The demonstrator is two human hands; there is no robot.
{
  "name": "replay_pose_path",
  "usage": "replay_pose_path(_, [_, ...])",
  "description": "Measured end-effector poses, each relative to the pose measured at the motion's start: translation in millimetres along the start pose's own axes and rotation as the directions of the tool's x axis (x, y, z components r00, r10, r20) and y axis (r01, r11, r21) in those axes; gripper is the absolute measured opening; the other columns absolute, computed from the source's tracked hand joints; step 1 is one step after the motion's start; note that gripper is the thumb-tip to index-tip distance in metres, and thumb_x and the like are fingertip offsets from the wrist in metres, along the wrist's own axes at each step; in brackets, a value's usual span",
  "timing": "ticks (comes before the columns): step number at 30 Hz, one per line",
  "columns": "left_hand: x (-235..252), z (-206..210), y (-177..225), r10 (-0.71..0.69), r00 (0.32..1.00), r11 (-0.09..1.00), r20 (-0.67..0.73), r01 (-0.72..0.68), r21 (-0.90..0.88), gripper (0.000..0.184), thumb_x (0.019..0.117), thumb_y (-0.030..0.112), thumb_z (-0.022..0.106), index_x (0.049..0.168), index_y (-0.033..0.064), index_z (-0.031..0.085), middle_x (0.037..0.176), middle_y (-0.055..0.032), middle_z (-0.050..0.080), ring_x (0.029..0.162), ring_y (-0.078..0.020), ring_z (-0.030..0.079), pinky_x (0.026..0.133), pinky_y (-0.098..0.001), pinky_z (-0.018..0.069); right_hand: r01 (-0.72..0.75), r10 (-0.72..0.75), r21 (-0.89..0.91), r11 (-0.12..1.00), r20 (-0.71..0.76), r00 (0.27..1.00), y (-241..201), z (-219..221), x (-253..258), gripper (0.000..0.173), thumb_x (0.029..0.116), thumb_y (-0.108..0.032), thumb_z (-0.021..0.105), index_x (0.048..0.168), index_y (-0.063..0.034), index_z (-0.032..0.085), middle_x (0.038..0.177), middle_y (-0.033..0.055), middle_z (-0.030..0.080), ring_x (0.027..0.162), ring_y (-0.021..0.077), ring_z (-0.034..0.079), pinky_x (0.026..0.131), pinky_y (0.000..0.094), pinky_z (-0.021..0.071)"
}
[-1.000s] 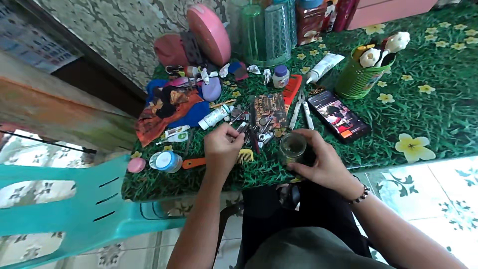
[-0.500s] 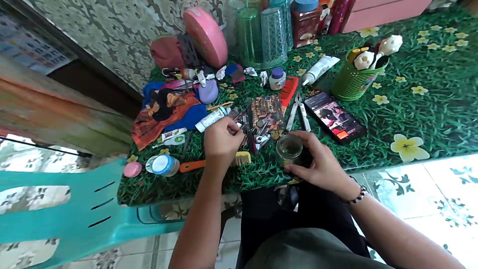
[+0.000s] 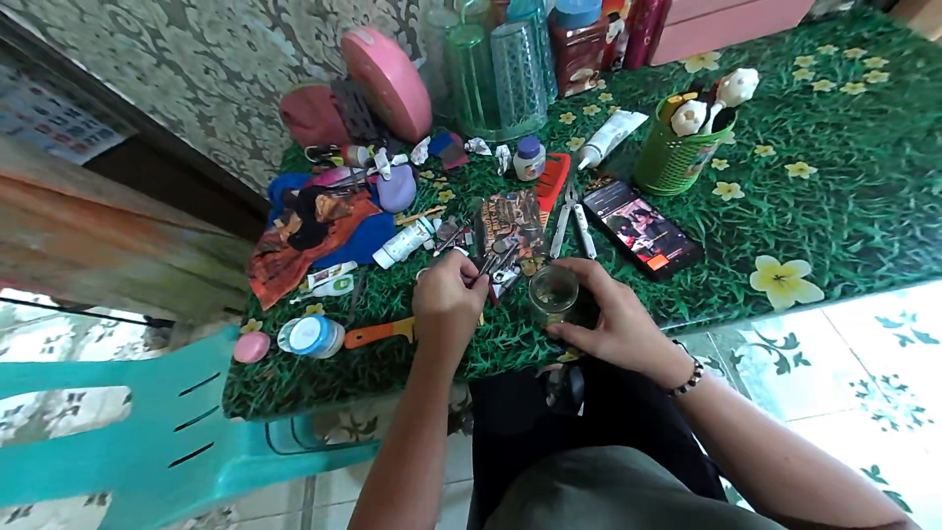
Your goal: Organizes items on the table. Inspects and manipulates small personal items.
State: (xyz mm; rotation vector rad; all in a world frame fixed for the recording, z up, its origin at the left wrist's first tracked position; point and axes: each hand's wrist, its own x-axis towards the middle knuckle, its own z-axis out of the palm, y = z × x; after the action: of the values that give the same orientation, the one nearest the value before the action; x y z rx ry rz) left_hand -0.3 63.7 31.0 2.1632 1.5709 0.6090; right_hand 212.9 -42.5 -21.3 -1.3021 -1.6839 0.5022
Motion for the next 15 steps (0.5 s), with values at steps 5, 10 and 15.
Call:
replay_pose_path(5, [5.9, -3.3, -11.9, 0.051, 0.996, 0.999, -0.068, -0.051, -0.003, 0.020, 0.0933, 0.021, 0.076, 0.099, 0.0031, 0.069, 0.089, -0.0154, 0.069, 0.075, -0.0305, 0.066, 0.069, -0.0543, 0.0552, 0.010, -0.010, 0.001, 1.000, -0.001, 1.000, 0.6, 0.3, -0.3, 0.071, 0.0850, -0.031, 0.080, 0.146, -0.0104, 0.049, 0.127, 0.0047, 0.066, 0.117, 0.0116, 0.064, 0.099, 0.0362, 0.0569])
replay_pose_path(10, [13.1, -27.0, -30.5, 0.023, 0.997, 0.998, -0.078, -0.018, 0.065, 0.024, 0.0995, 0.023, 0.069, 0.110, 0.0020, 0.073, 0.113, -0.0196, 0.067, 0.097, -0.0355, 0.068, 0.084, -0.0581, 0.0557, -0.009, 0.008, 0.005, 1.000, 0.006, 1.000, -0.2, -0.2, -0.4, 0.073, 0.0846, -0.031, 0.082, 0.147, -0.0114, 0.048, 0.128, 0.0059, 0.066, 0.116, 0.0135, 0.065, 0.099, 0.0384, 0.0567])
replay_pose_path(15, [14.9, -30.4, -38.1, -0.064, 0.998, 0.988, 0.008, 0.062, 0.145, 0.030, 0.0955, 0.028, 0.075, 0.110, 0.0022, 0.075, 0.113, -0.0211, 0.068, 0.104, -0.0381, 0.066, 0.090, -0.0617, 0.0521, -0.010, 0.010, 0.000, 1.000, 0.002, 1.000, -0.4, -0.3, -0.1, 0.073, 0.0842, -0.030, 0.082, 0.147, -0.0118, 0.049, 0.128, 0.0055, 0.066, 0.115, 0.0130, 0.065, 0.098, 0.0379, 0.0572])
